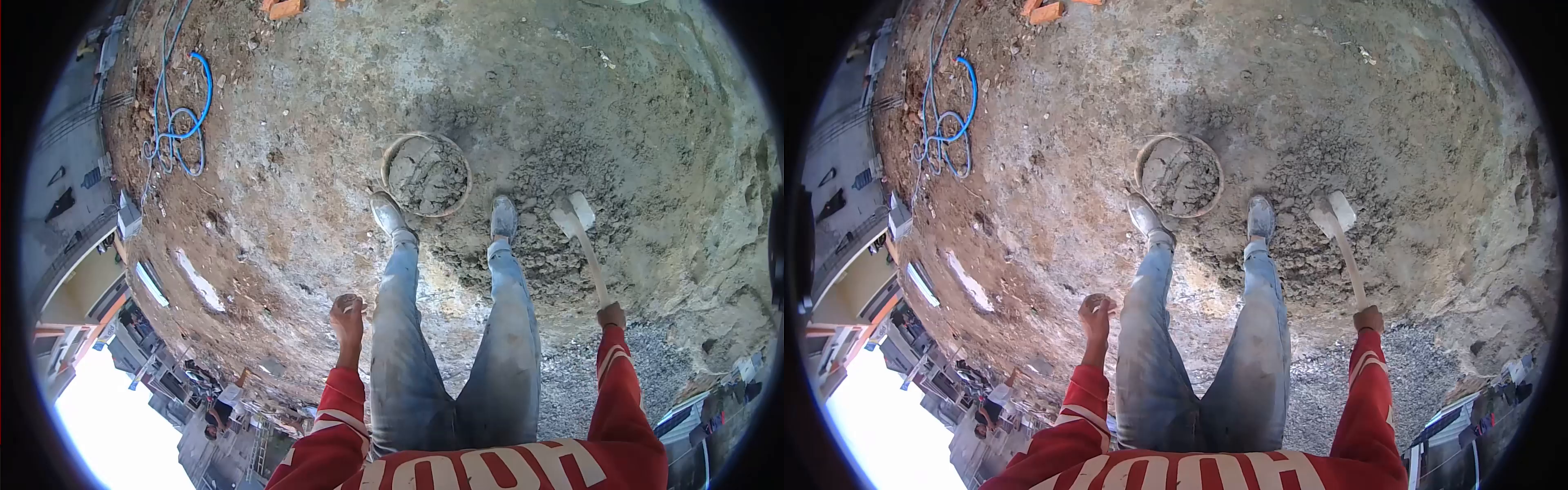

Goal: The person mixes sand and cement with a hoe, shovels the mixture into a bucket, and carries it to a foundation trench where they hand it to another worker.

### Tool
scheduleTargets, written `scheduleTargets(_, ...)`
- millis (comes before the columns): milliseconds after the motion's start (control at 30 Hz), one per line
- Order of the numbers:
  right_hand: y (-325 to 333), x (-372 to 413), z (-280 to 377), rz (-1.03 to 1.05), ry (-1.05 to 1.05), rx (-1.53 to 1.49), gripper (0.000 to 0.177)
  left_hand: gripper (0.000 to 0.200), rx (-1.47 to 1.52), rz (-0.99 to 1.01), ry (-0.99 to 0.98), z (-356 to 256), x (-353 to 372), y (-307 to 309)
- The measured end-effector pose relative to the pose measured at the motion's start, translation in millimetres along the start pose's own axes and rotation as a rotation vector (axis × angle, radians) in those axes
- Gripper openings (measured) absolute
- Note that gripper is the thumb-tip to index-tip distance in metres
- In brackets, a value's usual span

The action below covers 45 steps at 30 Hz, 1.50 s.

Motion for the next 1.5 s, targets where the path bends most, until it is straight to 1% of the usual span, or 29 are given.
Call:
scheduleTargets(33,8,3,20,0.055,0.01,0.017,0.033,0.023,-0.031,-0.008,0.054,24,-1,18)
scheduleTargets(100,11,5,62,0.005,0.073,0.204,0.046,0.022,-0.217,0.013,0.081,85,-13,49)
scheduleTargets(167,34,36,128,-0.265,0.241,0.217,0.053,0.02,-0.41,0.017,0.017,135,-20,78)
scheduleTargets(233,39,48,199,-0.28,0.444,-0.061,0.043,0.026,-0.626,-0.052,-0.041,150,-28,101)
scheduleTargets(300,27,68,279,-0.131,0.563,-0.434,0.029,0.024,-0.597,0.092,0.065,190,-58,114)
scheduleTargets(333,31,96,331,-0.166,0.658,-0.538,0.019,0.023,-0.555,0.131,0.066,201,-77,120)
scheduleTargets(367,17,112,379,-0.121,0.694,-0.618,0.018,0.023,-0.48,0.159,0.057,206,-93,123)
scheduleTargets(400,1,129,428,-0.201,0.748,-0.53,0.019,0.023,-0.412,0.187,0.064,210,-103,132)
scheduleTargets(433,-2,169,492,-0.082,0.716,-0.484,0.025,0.022,-0.35,0.203,0.074,214,-111,139)
scheduleTargets(500,-50,209,600,0.26,0.699,-0.742,0.044,0.022,-0.222,0.237,0.103,217,-130,157)
scheduleTargets(533,-78,211,644,0.011,0.786,-0.785,0.044,0.021,-0.168,0.248,0.114,219,-137,168)
scheduleTargets(567,-91,214,680,-0.071,0.621,-0.71,0.057,0.021,-0.117,0.262,0.125,220,-146,179)
scheduleTargets(633,-121,206,739,0.174,0.373,-0.833,0.064,0.021,-0.062,0.289,0.16,204,-157,199)
scheduleTargets(667,-126,206,744,0.17,0.364,-0.819,0.064,0.017,-0.052,0.304,0.225,181,-156,209)
scheduleTargets(700,-123,205,737,0.029,0.215,-0.859,0.058,0.017,-0.048,0.314,0.237,176,-157,215)
scheduleTargets(733,-118,208,728,-0.115,0.071,-0.893,0.052,0.017,0.089,0.291,0.397,180,-155,220)
scheduleTargets(767,-113,212,722,-0.123,0.078,-0.884,0.052,0.018,0.229,0.263,0.55,184,-153,221)
scheduleTargets(867,-93,227,658,0.127,-0.054,-1.488,0.037,0.019,0.145,0.315,0.422,183,-161,220)
scheduleTargets(933,-95,226,618,0.418,-0.079,-1.613,0.041,0.023,-0.009,0.395,0.244,167,-168,218)
scheduleTargets(1100,-96,234,576,0.45,-0.034,-2.002,0.04,0.023,-0.138,0.411,0.133,187,-183,219)
scheduleTargets(1133,-97,240,581,0.466,-0.053,-2.018,0.04,0.023,-0.172,0.407,0.146,189,-185,221)
scheduleTargets(1167,-93,243,582,0.364,-0.122,-2.072,0.039,0.023,-0.203,0.401,0.158,187,-187,224)
scheduleTargets(1200,-86,243,591,0.268,-0.177,-2.118,0.037,0.021,-0.207,0.367,0.114,162,-188,231)
scheduleTargets(1233,-84,241,605,0.3,-0.174,-2.122,0.037,0.021,-0.21,0.34,0.114,137,-189,235)
scheduleTargets(1300,-74,244,623,0.447,-0.015,-2.147,0.035,0.018,0.03,0.351,0.443,117,-184,238)
scheduleTargets(1367,-63,249,630,0.455,-0.004,-2.14,0.032,0.017,-0.044,0.357,0.392,116,-188,238)
scheduleTargets(1433,-61,253,633,0.615,-0.013,-2.077,0.03,0.018,-0.091,0.379,0.324,119,-188,234)
scheduleTargets(1467,-55,256,630,0.618,-0.066,-2.071,0.028,0.022,-0.176,0.374,0.19,114,-190,233)
scheduleTargets(1500,-51,254,622,0.609,-0.063,-2.08,0.028,0.022,-0.177,0.38,0.181,111,-188,232)
Point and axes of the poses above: each hand's wrist, its own x-axis away from the middle knuckle, its own y-axis out of the back of the hand, z = x × y, the point moved 6 cm from there along -x, towards the middle knuckle, and after that the axes turned 10 degrees about -x, right-handed, at the moved point
